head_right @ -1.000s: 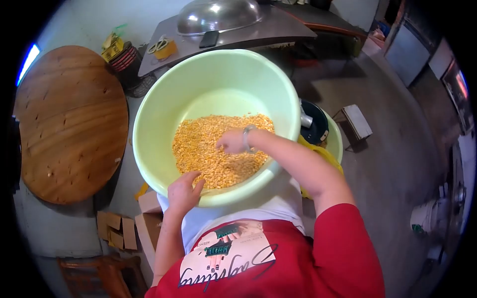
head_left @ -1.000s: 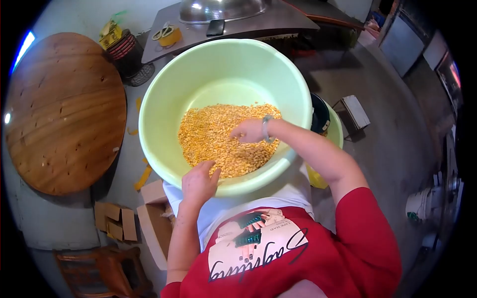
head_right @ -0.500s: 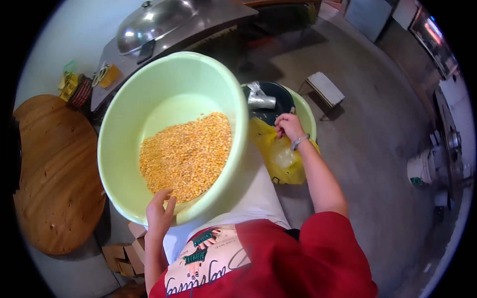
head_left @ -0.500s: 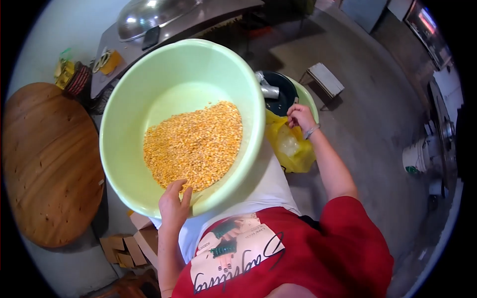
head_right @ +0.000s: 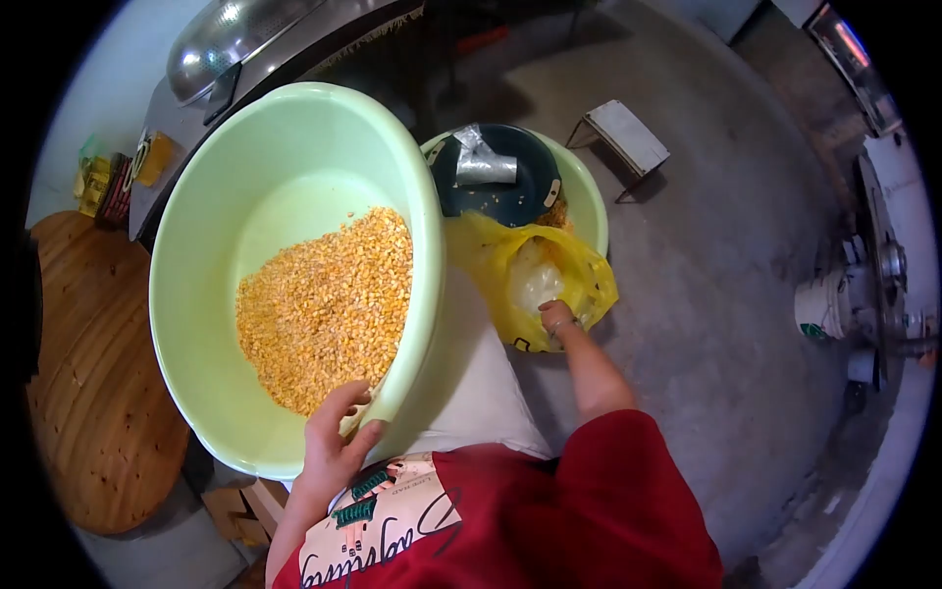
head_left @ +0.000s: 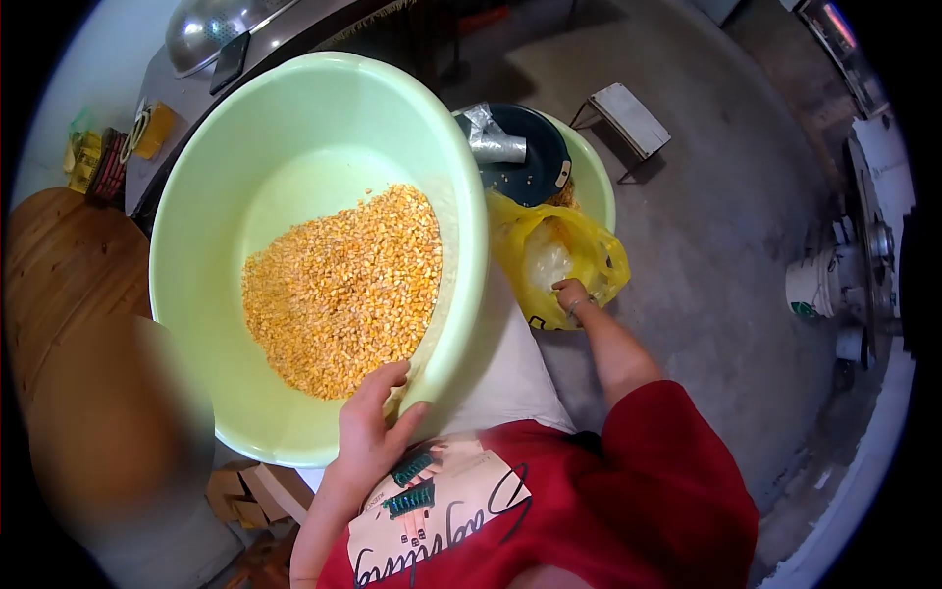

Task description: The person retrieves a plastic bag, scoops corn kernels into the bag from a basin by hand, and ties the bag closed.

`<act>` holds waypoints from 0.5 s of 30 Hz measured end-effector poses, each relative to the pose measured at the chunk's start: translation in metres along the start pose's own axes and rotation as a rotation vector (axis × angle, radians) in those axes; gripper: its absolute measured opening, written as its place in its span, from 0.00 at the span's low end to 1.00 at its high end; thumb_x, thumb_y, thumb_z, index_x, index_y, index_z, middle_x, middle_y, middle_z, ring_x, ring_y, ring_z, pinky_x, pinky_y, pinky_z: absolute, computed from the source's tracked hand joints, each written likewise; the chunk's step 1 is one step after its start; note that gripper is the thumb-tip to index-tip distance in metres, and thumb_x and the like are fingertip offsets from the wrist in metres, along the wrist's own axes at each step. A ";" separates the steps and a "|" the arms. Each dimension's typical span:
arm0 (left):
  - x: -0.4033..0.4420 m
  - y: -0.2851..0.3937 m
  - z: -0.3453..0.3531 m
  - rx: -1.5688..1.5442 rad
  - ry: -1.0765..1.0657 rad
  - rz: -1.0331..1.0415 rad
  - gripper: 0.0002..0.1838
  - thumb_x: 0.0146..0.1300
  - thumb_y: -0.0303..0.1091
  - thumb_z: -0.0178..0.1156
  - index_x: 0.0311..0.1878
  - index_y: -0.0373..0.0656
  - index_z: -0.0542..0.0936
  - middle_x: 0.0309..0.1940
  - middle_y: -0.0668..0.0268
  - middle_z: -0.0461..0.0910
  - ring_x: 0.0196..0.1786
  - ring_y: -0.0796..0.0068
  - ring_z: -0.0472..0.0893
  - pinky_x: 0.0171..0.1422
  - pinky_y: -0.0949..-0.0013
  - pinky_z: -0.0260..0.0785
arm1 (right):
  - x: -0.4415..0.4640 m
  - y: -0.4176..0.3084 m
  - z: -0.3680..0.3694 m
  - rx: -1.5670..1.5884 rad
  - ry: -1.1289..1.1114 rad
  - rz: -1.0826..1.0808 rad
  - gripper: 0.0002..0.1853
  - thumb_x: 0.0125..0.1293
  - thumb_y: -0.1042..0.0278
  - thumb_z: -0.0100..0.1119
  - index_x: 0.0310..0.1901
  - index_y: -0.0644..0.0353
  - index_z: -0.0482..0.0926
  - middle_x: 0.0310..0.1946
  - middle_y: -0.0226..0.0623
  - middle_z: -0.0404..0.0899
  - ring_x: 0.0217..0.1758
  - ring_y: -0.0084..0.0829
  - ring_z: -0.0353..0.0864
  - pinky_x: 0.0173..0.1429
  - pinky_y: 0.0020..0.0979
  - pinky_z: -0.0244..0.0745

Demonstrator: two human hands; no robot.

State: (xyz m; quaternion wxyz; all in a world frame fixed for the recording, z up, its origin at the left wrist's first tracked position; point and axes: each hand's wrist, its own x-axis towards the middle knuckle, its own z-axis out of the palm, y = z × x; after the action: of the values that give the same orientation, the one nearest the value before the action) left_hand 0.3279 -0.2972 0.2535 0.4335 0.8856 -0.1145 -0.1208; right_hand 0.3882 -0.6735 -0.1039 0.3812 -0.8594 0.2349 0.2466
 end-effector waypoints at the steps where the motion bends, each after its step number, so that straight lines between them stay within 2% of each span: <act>1: 0.001 0.000 0.000 -0.013 0.018 -0.022 0.22 0.48 0.27 0.64 0.49 0.36 0.71 0.43 0.52 0.75 0.42 0.57 0.77 0.47 0.65 0.70 | 0.005 0.003 0.009 0.019 0.023 -0.038 0.22 0.49 0.79 0.45 0.46 0.57 0.79 0.44 0.48 0.77 0.48 0.41 0.77 0.55 0.28 0.68; 3: 0.004 0.002 0.001 -0.040 0.057 -0.067 0.20 0.48 0.25 0.63 0.47 0.36 0.73 0.41 0.53 0.76 0.41 0.59 0.77 0.47 0.66 0.70 | 0.017 0.015 0.029 0.055 0.068 -0.116 0.21 0.48 0.76 0.48 0.47 0.57 0.78 0.48 0.49 0.75 0.51 0.40 0.75 0.58 0.28 0.66; 6: 0.005 0.000 0.004 0.038 0.094 0.012 0.15 0.49 0.24 0.62 0.42 0.35 0.74 0.40 0.52 0.77 0.40 0.57 0.78 0.44 0.66 0.71 | 0.028 0.007 0.041 -0.092 0.046 -0.126 0.24 0.47 0.75 0.49 0.51 0.57 0.75 0.51 0.50 0.72 0.54 0.42 0.72 0.60 0.29 0.64; 9: 0.007 -0.002 0.003 0.069 0.111 0.064 0.13 0.49 0.23 0.62 0.40 0.35 0.75 0.38 0.51 0.77 0.38 0.55 0.79 0.41 0.66 0.72 | 0.043 0.002 0.048 -0.073 -0.055 -0.068 0.29 0.46 0.82 0.42 0.54 0.57 0.73 0.53 0.51 0.71 0.57 0.45 0.70 0.61 0.29 0.62; 12: 0.007 -0.003 0.005 0.065 0.119 0.065 0.12 0.49 0.22 0.61 0.39 0.34 0.75 0.37 0.51 0.78 0.36 0.56 0.79 0.40 0.66 0.72 | 0.040 -0.016 0.046 -0.105 -0.137 0.027 0.24 0.50 0.78 0.42 0.50 0.58 0.76 0.50 0.48 0.74 0.54 0.43 0.72 0.58 0.29 0.65; 15: 0.007 0.002 0.004 0.054 0.110 0.022 0.09 0.49 0.20 0.59 0.37 0.33 0.75 0.35 0.51 0.78 0.37 0.56 0.79 0.42 0.66 0.71 | 0.088 0.011 0.072 -0.905 -0.361 -0.223 0.18 0.54 0.72 0.41 0.44 0.59 0.79 0.46 0.46 0.76 0.51 0.39 0.75 0.54 0.29 0.68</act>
State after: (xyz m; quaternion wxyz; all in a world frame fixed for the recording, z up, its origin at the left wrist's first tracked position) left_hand 0.3331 -0.3036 0.2516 0.4163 0.9010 -0.1037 -0.0640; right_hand 0.4320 -0.6436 -0.2050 0.0290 -0.9021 -0.0589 0.4264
